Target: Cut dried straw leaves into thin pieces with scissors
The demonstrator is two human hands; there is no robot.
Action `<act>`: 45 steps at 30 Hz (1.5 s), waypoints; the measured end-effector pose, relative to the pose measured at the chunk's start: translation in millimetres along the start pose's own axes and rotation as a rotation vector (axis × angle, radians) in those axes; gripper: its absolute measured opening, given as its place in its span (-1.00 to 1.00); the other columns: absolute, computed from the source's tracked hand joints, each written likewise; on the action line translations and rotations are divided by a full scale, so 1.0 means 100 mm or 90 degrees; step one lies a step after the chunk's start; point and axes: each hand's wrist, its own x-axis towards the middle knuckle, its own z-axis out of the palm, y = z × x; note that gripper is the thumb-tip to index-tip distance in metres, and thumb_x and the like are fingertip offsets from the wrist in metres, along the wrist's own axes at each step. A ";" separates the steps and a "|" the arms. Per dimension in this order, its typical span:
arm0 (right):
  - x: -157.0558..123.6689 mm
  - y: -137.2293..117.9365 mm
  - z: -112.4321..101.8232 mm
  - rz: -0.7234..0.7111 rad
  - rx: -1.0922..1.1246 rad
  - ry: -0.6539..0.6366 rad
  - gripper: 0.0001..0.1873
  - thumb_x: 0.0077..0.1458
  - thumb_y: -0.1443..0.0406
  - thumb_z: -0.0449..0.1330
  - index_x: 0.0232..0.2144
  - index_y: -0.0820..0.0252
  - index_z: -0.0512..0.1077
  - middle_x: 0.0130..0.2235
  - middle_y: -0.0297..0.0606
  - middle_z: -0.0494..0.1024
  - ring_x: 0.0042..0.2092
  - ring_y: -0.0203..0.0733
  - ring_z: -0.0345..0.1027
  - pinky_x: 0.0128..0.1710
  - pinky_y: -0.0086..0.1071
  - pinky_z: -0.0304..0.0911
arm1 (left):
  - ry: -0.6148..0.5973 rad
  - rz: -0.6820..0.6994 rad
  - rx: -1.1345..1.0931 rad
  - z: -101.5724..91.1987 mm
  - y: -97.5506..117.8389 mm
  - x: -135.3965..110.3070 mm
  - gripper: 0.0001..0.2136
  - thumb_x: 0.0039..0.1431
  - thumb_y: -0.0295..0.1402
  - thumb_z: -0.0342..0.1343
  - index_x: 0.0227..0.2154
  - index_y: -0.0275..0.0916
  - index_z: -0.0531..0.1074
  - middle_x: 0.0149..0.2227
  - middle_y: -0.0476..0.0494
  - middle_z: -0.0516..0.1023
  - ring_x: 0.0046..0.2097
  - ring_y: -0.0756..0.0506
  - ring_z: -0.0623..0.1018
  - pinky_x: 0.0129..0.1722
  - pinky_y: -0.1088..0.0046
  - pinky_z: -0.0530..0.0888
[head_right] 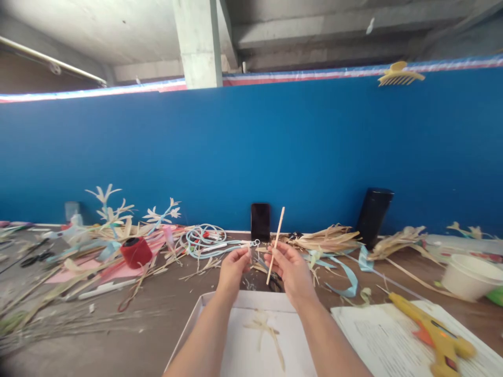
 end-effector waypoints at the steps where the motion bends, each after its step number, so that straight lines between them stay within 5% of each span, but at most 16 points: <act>1: 0.02 0.06 -0.05 0.025 0.027 -0.003 -0.66 -0.21 0.27 0.37 -0.29 0.13 0.45 -0.28 -0.31 0.55 -0.29 -0.24 0.46 -0.23 -0.34 0.39 | 0.000 -0.002 0.009 0.01 0.01 -0.01 -0.66 -0.13 -0.20 0.20 -0.31 -0.33 0.48 -0.46 -0.08 0.47 -0.46 0.06 0.40 -0.50 0.59 0.33; 9: 0.05 0.20 -0.22 0.111 0.159 -0.021 -0.78 -0.16 0.30 0.34 -0.37 0.12 0.44 -0.39 -0.38 0.52 -0.35 -0.31 0.42 -0.23 -0.37 0.38 | -0.011 -0.006 0.046 0.04 0.04 -0.05 -0.74 -0.13 -0.23 0.20 -0.41 -0.32 0.46 -0.44 -0.11 0.51 -0.44 0.03 0.45 -0.47 0.57 0.36; 12: 0.04 0.20 -0.18 0.090 0.144 -0.055 -0.77 -0.12 0.27 0.32 -0.32 0.07 0.44 -0.44 -0.42 0.46 -0.43 -0.37 0.34 -0.38 -0.44 0.36 | -0.029 -0.009 0.021 0.04 0.04 -0.07 -0.73 -0.12 -0.21 0.19 -0.41 -0.32 0.44 -0.40 -0.15 0.53 -0.39 0.00 0.49 -0.44 0.54 0.39; 16: 0.02 0.18 -0.15 0.080 0.074 -0.102 -0.72 -0.13 0.23 0.31 -0.28 0.12 0.47 -0.49 -0.40 0.38 -0.56 -0.43 0.17 -0.71 -0.58 0.03 | -0.060 -0.006 0.006 0.04 0.06 -0.09 -0.71 -0.10 -0.18 0.18 -0.38 -0.31 0.42 -0.44 -0.12 0.52 -0.43 0.02 0.48 -0.46 0.56 0.37; 22: -0.06 0.15 -0.13 0.148 -0.016 -0.181 -0.53 -0.11 0.22 0.29 -0.07 0.08 0.40 -0.49 -0.37 0.40 -0.58 -0.46 0.13 -0.71 -0.62 -0.14 | -0.105 0.000 0.066 0.05 0.13 -0.17 -0.72 -0.08 -0.18 0.17 -0.39 -0.32 0.43 -0.49 -0.09 0.48 -0.47 0.04 0.44 -0.48 0.57 0.36; 35: -0.01 0.20 -0.15 0.074 -0.006 -0.051 -0.68 -0.21 0.23 0.34 -0.30 0.14 0.49 -0.48 -0.34 0.44 -0.56 -0.40 0.18 -0.75 -0.58 -0.10 | -0.173 -0.049 0.081 0.04 0.11 -0.21 -0.69 -0.11 -0.21 0.19 -0.31 -0.32 0.48 -0.44 -0.10 0.50 -0.43 0.02 0.43 -0.45 0.53 0.37; 45: -0.02 0.22 -0.16 0.087 0.006 -0.069 -0.67 -0.18 0.26 0.33 -0.27 0.17 0.47 -0.49 -0.34 0.43 -0.55 -0.44 0.15 -0.72 -0.62 -0.09 | -0.172 -0.063 0.088 0.03 0.09 -0.19 -0.75 -0.10 -0.24 0.17 -0.39 -0.33 0.48 -0.46 -0.13 0.50 -0.45 0.02 0.43 -0.46 0.52 0.38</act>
